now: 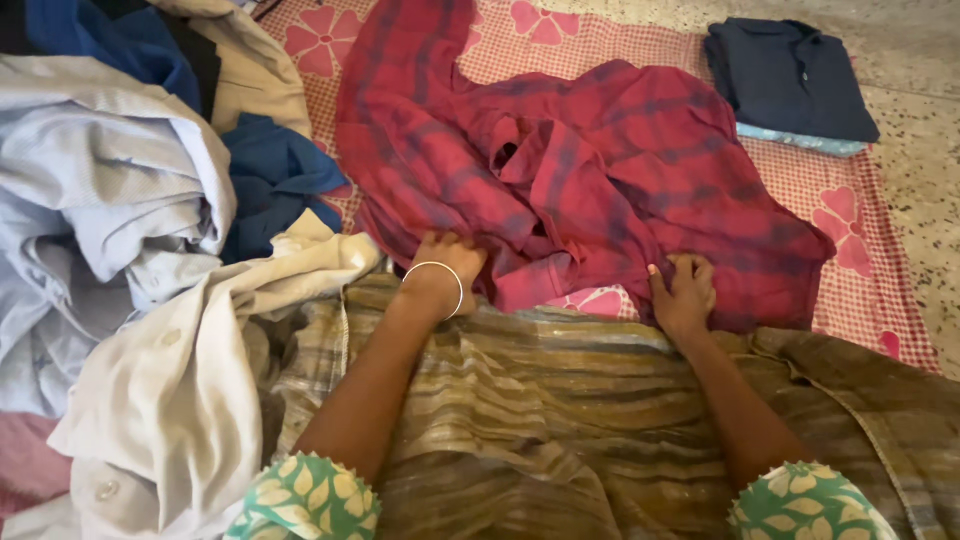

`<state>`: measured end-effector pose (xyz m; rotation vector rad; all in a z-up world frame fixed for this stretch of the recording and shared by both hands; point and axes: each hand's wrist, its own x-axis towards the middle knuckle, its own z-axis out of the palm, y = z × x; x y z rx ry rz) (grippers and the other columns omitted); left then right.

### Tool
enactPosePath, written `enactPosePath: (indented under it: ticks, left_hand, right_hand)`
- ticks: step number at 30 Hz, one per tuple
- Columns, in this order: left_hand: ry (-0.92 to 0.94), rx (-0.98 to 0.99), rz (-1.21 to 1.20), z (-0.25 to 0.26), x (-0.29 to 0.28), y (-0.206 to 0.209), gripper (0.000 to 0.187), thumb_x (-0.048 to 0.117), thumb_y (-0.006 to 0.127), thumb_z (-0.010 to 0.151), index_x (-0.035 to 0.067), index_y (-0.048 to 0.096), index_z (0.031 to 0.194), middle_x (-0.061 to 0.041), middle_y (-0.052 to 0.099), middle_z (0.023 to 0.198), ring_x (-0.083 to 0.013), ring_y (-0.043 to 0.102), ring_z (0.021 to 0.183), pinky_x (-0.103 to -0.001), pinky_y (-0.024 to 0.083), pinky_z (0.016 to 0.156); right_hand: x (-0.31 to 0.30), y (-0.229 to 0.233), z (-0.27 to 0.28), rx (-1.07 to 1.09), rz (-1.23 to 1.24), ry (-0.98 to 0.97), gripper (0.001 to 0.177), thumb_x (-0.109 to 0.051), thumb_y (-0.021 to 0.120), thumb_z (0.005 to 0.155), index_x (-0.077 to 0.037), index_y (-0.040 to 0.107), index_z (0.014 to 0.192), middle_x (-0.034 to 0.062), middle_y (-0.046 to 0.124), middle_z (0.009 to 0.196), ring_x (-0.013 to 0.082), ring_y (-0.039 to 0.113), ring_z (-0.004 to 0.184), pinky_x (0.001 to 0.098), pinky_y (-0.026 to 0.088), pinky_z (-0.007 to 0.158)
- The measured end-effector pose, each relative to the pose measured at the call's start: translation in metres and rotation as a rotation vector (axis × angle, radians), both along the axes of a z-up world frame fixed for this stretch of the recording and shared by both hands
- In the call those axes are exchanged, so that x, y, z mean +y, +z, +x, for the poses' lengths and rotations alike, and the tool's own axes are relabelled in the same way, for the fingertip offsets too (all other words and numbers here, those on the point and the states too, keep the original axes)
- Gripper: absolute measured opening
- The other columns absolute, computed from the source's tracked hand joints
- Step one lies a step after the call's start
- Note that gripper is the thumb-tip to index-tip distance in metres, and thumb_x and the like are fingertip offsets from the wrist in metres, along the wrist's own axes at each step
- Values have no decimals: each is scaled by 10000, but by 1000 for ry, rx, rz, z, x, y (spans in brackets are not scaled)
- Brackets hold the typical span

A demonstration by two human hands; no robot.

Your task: The person buttons a red plaid shirt on a mat and then folds the shirt by tucking in the sleeves and folding the bottom half up.

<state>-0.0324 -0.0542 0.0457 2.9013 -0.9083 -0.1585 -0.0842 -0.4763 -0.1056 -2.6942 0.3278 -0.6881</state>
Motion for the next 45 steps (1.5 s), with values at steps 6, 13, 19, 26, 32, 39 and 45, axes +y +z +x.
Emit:
enactPosePath:
  ticks: [6,13,19,26,32,39,45]
  left_hand:
    - [49,189,193,9,27,38,315,292,764,732,91,789,973,-179,737,1035,-348,696,1038,-429,484,1007]
    - [73,35,156,-2,102,91,227,292,681,782,188,799,945,-147,771,988,-328,705,1027,-416,435,1087]
    - [253,283,370,-7,83,76,377,370,716,819,106,756,1085,-183,723,1135,-329,684,1135,-545,204,1190]
    - [403,172,-41,-9,21,78,371,462,641,914,169,735,1121,-168,718,1171,-352,626,1204,-641,62,1238]
    - [455,241,-399,20,-16,-8,452,404,676,910,160,631,1288,-166,722,1191,-379,665,1147,-495,497,992]
    - [359,238,-776,8,-33,-40,591,278,857,773,96,605,1276,-132,728,944,-286,705,866,-409,558,787]
    - [360,53,-884,-10,-15,12,350,178,838,811,139,708,1133,-64,676,823,-203,662,709,-345,556,675]
  right_hand:
    - [-9,-6,2,-3,21,46,418,-413,728,950,-151,632,1262,177,539,1330,423,556,1179,543,449,949]
    - [0,4,1,136,125,12,483,-544,774,858,-209,654,1184,156,489,1353,382,491,1245,541,360,1053]
    - [1,5,0,122,120,34,492,-554,771,850,-226,643,1193,155,475,1386,371,456,1309,545,319,1076]
    - [2,1,2,76,100,49,490,-557,763,861,-230,636,1203,162,467,1405,363,409,1342,557,296,1084]
    - [6,2,-5,75,128,61,485,-557,755,861,-226,633,1194,118,488,1385,323,410,1358,541,286,1100]
    - [4,-2,4,95,158,36,468,-553,775,831,-229,658,1148,75,501,1372,295,396,1377,546,262,1107]
    - [6,34,12,204,426,135,279,-330,857,804,-133,756,972,90,687,1039,244,638,996,400,461,899]
